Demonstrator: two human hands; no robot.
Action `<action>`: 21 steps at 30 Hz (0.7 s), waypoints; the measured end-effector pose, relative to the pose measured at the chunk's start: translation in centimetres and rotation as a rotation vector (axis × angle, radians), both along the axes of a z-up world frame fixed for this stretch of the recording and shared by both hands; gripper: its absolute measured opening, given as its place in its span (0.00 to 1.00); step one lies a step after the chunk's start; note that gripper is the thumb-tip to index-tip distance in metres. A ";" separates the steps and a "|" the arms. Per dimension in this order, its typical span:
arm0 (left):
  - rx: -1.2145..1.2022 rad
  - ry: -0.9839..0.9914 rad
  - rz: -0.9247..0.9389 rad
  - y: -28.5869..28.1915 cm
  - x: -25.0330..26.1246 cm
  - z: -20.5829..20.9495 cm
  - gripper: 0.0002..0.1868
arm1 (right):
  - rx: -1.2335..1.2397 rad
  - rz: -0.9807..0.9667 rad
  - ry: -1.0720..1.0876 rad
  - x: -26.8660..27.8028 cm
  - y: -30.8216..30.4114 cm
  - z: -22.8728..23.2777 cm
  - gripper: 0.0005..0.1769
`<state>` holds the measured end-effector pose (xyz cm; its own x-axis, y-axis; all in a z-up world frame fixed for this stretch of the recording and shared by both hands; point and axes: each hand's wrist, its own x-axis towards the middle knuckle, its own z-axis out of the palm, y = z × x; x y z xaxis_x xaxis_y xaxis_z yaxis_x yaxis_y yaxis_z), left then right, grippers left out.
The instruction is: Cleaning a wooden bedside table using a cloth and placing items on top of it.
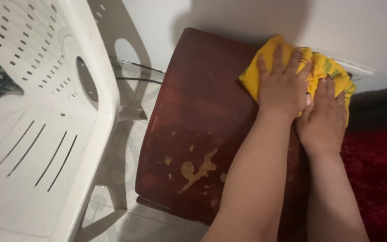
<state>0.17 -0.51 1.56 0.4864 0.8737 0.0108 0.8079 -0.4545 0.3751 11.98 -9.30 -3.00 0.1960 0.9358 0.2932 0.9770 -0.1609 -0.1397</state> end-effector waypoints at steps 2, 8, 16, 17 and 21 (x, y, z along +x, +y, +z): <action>-0.002 0.002 -0.031 0.3 0.1 -0.5 0.40 | 0.008 0.011 0.002 -0.3 0.0 -0.1 0.33; 0.044 -0.037 -0.033 0.3 2.5 -2.7 0.31 | 0.016 0.002 0.009 0.0 -0.1 -0.2 0.33; 0.062 -0.011 -0.004 -2.2 2.3 -1.6 0.32 | 0.009 -0.074 0.164 0.7 -2.4 -0.1 0.32; 0.058 0.005 -0.006 -2.6 2.3 -1.5 0.32 | 0.027 -0.062 0.200 0.7 -2.8 0.0 0.31; 0.023 0.069 -0.073 -4.0 1.7 -0.2 0.30 | 0.092 -0.067 0.282 0.5 -4.5 -0.2 0.30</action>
<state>1.83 -4.50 1.36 0.5491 0.8358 -0.0054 0.7961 -0.5210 0.3080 12.46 -13.79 -3.22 0.3418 0.8902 0.3011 0.8853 -0.1976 -0.4209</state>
